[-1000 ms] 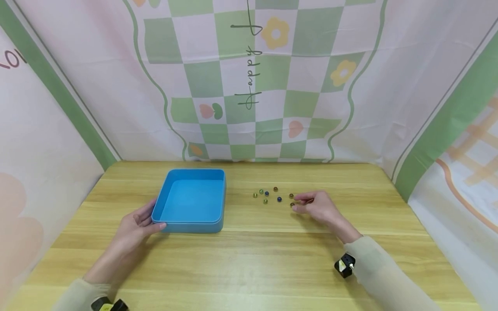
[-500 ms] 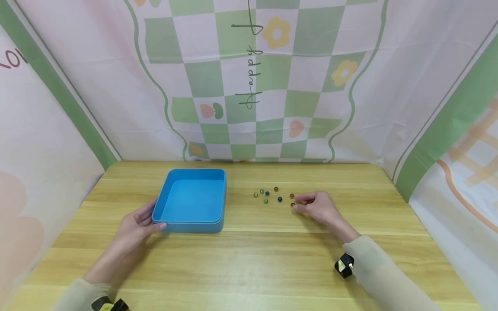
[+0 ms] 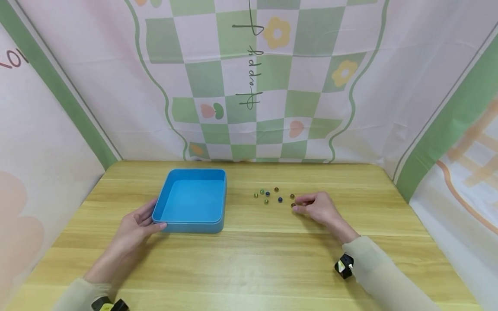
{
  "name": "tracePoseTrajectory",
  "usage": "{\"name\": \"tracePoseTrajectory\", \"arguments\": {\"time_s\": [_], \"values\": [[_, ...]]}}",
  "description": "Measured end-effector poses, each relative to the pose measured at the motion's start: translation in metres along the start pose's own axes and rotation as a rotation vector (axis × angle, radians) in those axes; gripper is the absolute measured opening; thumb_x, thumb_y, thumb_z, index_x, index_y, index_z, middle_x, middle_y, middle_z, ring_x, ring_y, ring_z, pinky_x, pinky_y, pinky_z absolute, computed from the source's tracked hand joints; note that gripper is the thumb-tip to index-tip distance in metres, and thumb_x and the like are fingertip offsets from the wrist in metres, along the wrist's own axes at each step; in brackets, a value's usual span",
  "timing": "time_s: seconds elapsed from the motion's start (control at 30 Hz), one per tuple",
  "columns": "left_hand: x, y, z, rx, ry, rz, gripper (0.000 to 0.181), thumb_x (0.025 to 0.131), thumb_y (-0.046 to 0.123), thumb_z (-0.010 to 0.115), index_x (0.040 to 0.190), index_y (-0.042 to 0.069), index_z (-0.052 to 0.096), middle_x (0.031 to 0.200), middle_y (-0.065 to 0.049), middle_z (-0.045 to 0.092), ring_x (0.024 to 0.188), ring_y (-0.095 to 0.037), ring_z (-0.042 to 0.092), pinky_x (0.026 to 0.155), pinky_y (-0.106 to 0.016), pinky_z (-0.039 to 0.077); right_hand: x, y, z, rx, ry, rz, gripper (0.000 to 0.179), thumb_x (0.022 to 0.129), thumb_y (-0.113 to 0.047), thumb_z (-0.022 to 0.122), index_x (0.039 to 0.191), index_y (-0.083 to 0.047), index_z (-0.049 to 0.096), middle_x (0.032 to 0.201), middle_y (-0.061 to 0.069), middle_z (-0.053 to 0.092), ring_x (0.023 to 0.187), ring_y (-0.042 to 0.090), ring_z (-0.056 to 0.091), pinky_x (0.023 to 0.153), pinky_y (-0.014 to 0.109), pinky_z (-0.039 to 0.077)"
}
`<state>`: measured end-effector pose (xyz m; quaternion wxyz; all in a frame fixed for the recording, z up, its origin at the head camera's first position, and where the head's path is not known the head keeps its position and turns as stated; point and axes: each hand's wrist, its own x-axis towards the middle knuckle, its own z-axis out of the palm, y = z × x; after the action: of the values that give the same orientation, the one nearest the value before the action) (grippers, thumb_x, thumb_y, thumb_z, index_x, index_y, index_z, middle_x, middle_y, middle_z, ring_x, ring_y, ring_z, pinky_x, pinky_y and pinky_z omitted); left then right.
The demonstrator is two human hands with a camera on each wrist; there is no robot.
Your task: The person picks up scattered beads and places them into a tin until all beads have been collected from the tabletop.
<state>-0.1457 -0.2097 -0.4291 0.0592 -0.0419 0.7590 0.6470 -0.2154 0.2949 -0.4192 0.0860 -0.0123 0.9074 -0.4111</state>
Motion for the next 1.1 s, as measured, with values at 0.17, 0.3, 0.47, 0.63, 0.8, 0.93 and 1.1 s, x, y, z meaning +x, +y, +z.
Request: {"name": "tracePoseTrajectory", "arguments": {"time_s": [0.17,0.3,0.47,0.63,0.8,0.93,1.1], "values": [[-0.0001,0.0005,0.0003,-0.008,0.005,0.001,0.082,0.096,0.001,0.076,0.165,0.004,0.031,0.168,-0.022,0.030,0.151,-0.038,0.036,0.113,-0.042,0.041,-0.0006,-0.0013,-0.0007,0.004,-0.005,0.005,0.050,0.091,-0.022,0.084,0.131,0.004,0.070,0.133,0.027,0.067,0.115,0.036,0.063,0.093,0.042,0.055],[-0.0004,0.0005,0.0004,-0.016,0.008,0.000,0.083,0.096,0.000,0.076,0.165,0.005,0.031,0.168,-0.022,0.030,0.151,-0.038,0.036,0.113,-0.042,0.041,-0.0007,-0.0013,-0.0013,0.009,-0.011,0.006,0.051,0.092,-0.023,0.084,0.132,0.004,0.069,0.134,0.026,0.066,0.116,0.038,0.063,0.097,0.046,0.054],[-0.0003,-0.0001,0.0007,-0.018,0.010,-0.001,0.083,0.096,0.000,0.076,0.165,0.005,0.031,0.168,-0.022,0.030,0.152,-0.038,0.035,0.113,-0.042,0.041,-0.0002,-0.0003,-0.0013,0.007,-0.008,0.008,0.050,0.092,-0.023,0.084,0.131,0.004,0.069,0.133,0.026,0.067,0.115,0.036,0.064,0.093,0.039,0.053],[-0.0001,-0.0005,0.0010,-0.018,0.011,-0.002,0.083,0.096,0.000,0.076,0.165,0.005,0.031,0.168,-0.022,0.030,0.152,-0.038,0.035,0.113,-0.042,0.041,0.0001,0.0011,-0.0016,0.015,-0.006,0.009,0.050,0.092,-0.022,0.084,0.132,0.004,0.069,0.133,0.026,0.067,0.117,0.038,0.063,0.099,0.052,0.053],[-0.0008,0.0000,0.0011,-0.012,0.013,-0.006,0.083,0.096,0.001,0.076,0.165,0.005,0.031,0.168,-0.022,0.030,0.151,-0.038,0.035,0.113,-0.043,0.041,-0.0005,0.0021,-0.0016,0.006,-0.003,0.009,0.049,0.092,-0.023,0.084,0.131,0.003,0.070,0.132,0.025,0.068,0.116,0.038,0.064,0.097,0.048,0.054],[-0.0009,0.0007,0.0012,-0.013,0.014,-0.010,0.082,0.097,0.001,0.076,0.165,0.006,0.031,0.168,-0.022,0.030,0.152,-0.038,0.035,0.113,-0.043,0.041,-0.0008,0.0027,-0.0014,-0.006,0.002,0.001,0.047,0.092,-0.023,0.084,0.129,0.003,0.071,0.129,0.024,0.070,0.113,0.035,0.065,0.090,0.037,0.055],[-0.0011,0.0012,0.0014,-0.019,0.016,-0.011,0.083,0.096,0.000,0.076,0.165,0.005,0.031,0.168,-0.022,0.030,0.152,-0.038,0.035,0.113,-0.043,0.041,-0.0001,0.0030,-0.0002,-0.012,0.009,-0.013,0.045,0.092,-0.022,0.084,0.127,0.003,0.072,0.128,0.024,0.070,0.110,0.034,0.066,0.085,0.033,0.054]]}}
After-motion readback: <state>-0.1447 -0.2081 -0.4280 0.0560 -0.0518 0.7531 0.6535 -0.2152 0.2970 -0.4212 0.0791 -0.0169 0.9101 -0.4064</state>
